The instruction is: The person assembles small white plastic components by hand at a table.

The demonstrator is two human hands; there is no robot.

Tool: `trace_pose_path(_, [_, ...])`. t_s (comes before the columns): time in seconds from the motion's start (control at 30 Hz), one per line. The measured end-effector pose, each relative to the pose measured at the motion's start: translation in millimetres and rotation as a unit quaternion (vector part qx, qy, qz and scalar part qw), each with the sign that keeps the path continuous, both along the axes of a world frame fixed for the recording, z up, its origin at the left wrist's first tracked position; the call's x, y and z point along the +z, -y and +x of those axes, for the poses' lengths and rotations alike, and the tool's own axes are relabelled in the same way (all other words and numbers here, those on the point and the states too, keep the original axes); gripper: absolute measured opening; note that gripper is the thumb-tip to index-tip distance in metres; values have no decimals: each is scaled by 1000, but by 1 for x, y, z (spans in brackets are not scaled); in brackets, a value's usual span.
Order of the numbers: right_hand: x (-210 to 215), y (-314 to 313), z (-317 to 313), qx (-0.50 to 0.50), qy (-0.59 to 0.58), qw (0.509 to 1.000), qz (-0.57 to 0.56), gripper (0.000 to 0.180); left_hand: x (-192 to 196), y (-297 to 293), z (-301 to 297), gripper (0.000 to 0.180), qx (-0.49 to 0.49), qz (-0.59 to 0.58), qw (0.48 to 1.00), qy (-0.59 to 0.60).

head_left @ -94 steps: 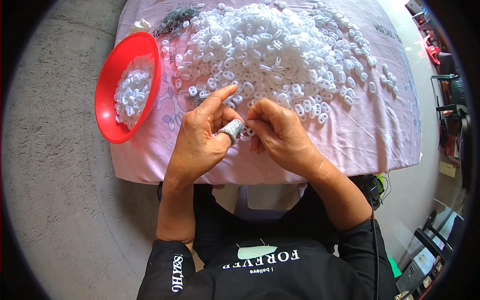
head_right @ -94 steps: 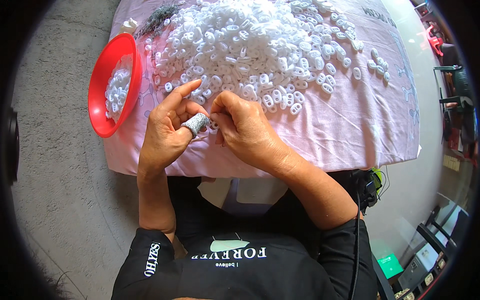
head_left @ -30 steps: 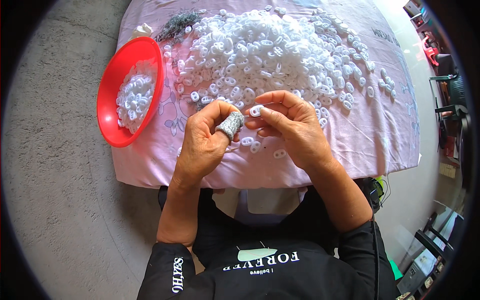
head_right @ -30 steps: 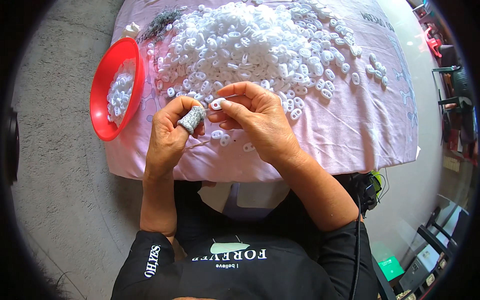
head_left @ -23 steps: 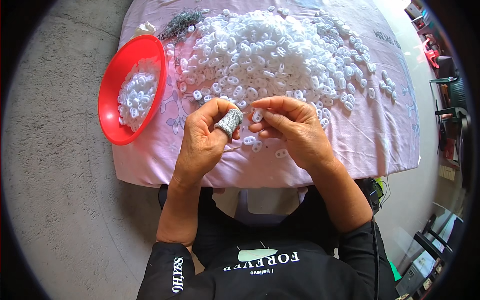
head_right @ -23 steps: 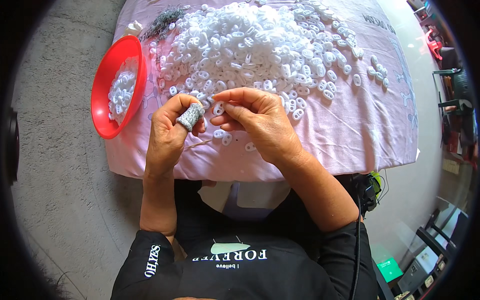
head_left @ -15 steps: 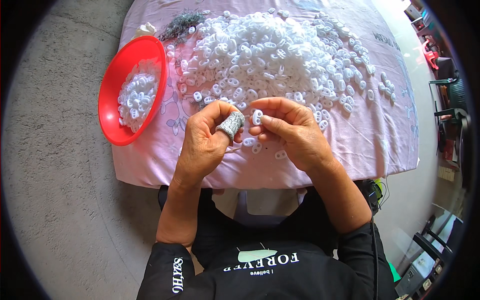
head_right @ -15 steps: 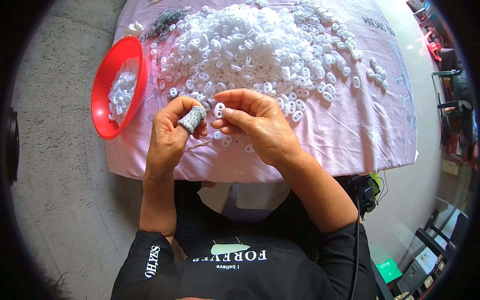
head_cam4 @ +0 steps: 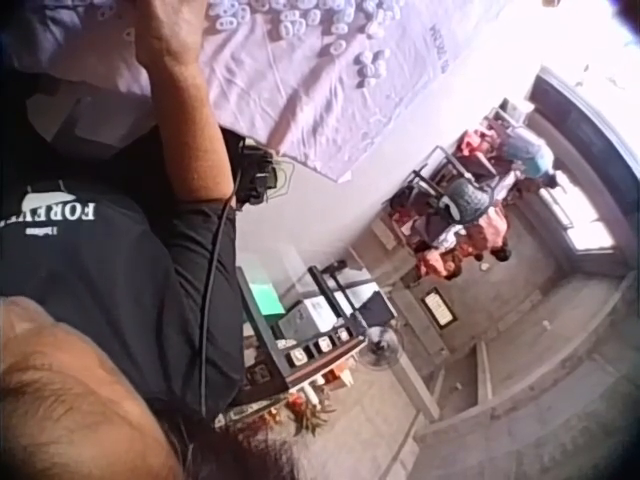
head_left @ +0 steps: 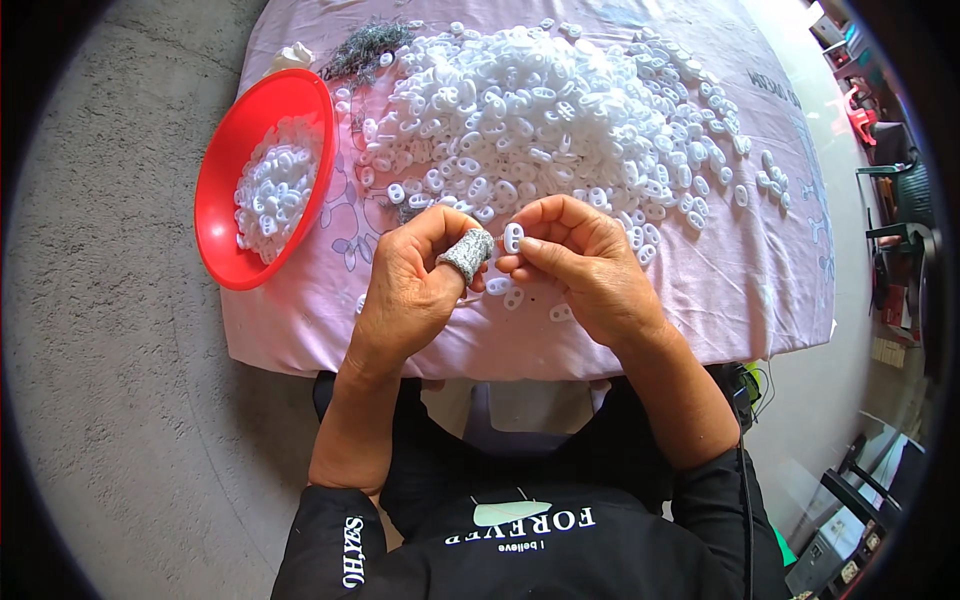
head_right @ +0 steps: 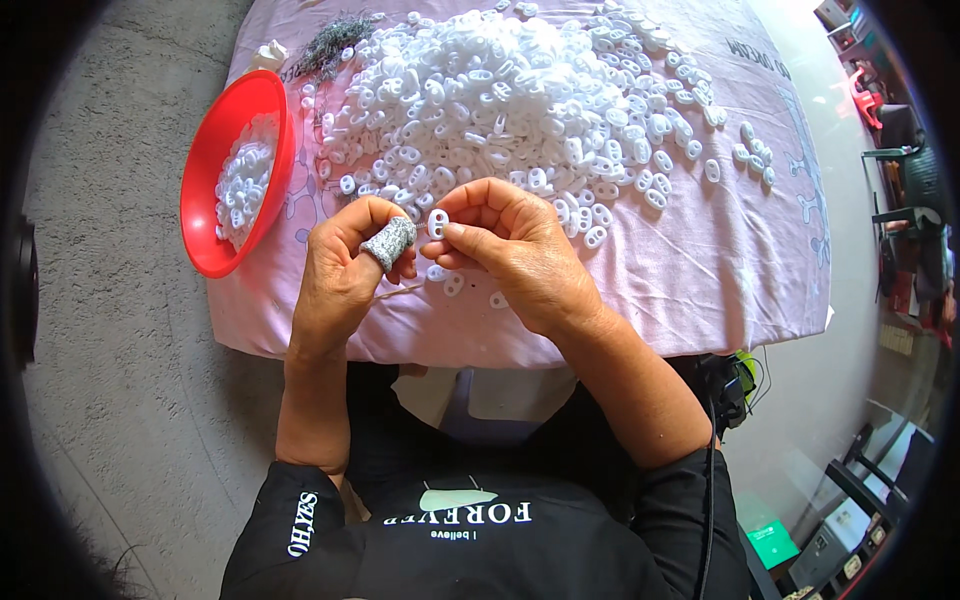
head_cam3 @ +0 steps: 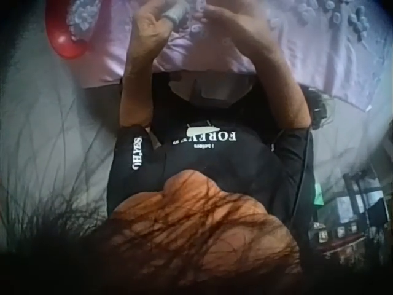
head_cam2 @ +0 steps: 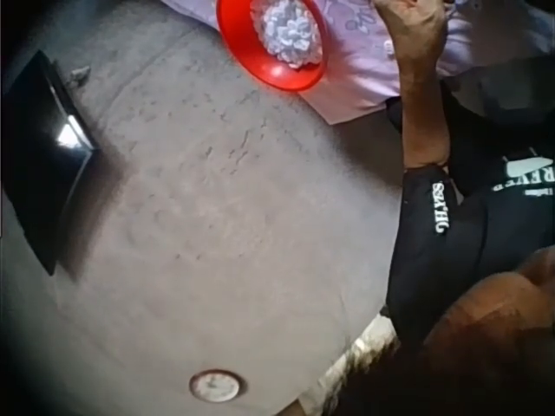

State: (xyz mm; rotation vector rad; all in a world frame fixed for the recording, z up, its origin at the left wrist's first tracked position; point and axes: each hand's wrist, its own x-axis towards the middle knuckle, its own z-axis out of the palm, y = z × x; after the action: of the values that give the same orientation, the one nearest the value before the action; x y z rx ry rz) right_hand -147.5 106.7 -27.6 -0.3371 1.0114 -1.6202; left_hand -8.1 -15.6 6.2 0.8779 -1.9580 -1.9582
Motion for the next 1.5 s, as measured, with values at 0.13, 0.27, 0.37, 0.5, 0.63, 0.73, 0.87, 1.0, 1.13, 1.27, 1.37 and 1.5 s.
trace_pose_path(0.13, [0, 0, 1, 4, -10, 1000, -4, 17, -1, 0, 0, 7, -2, -7, 1000, 0])
trace_pose_path(0.27, [2, 0, 1, 8, -19, 1000, -7, 20, -2, 0, 0, 6, -3, -15, 1000, 1])
trace_pose_path(0.37, [1, 0, 2, 8, -29, 1000, -9, 22, -4, 0, 1, 7, -5, -28, 1000, -2])
trace_pose_path(0.5, [-1, 0, 2, 3, -44, 999, -14, 24, -5, 0, 1, 7, -7, -29, 1000, -1])
trace_pose_path(0.63, [-3, 1, 3, 0, -40, 999, -17, 25, -5, 0, 1, 7, -2, -26, 1000, 0])
trace_pose_path(0.73, [-2, 0, 2, -2, -45, 999, -18, 25, -5, 0, 0, 7, 0, -25, 1000, -1])
trace_pose_path(0.87, [-2, 0, 3, 0, -47, 999, -9, 25, -3, 0, 0, 8, -2, -11, 1000, 7])
trace_pose_path(1.0, [-2, 1, 3, -8, -47, 999, 9, 24, -5, -2, 1, 7, -1, -27, 1000, 3])
trace_pose_path(1.13, [1, 0, 3, -5, -52, 998, 20, 23, -6, -1, 1, 7, -1, -26, 1000, 5])
trace_pose_path(1.27, [2, 0, 3, 1, -53, 998, 17, 23, -6, -2, 1, 7, 0, -24, 1000, 4])
trace_pose_path(1.37, [2, 0, 3, 3, -51, 999, 19, 22, -5, -2, 0, 7, 0, -24, 1000, 9])
trace_pose_path(1.5, [2, -1, 3, 4, -27, 999, 26, 21, -4, -1, 1, 7, 1, -22, 1000, 5])
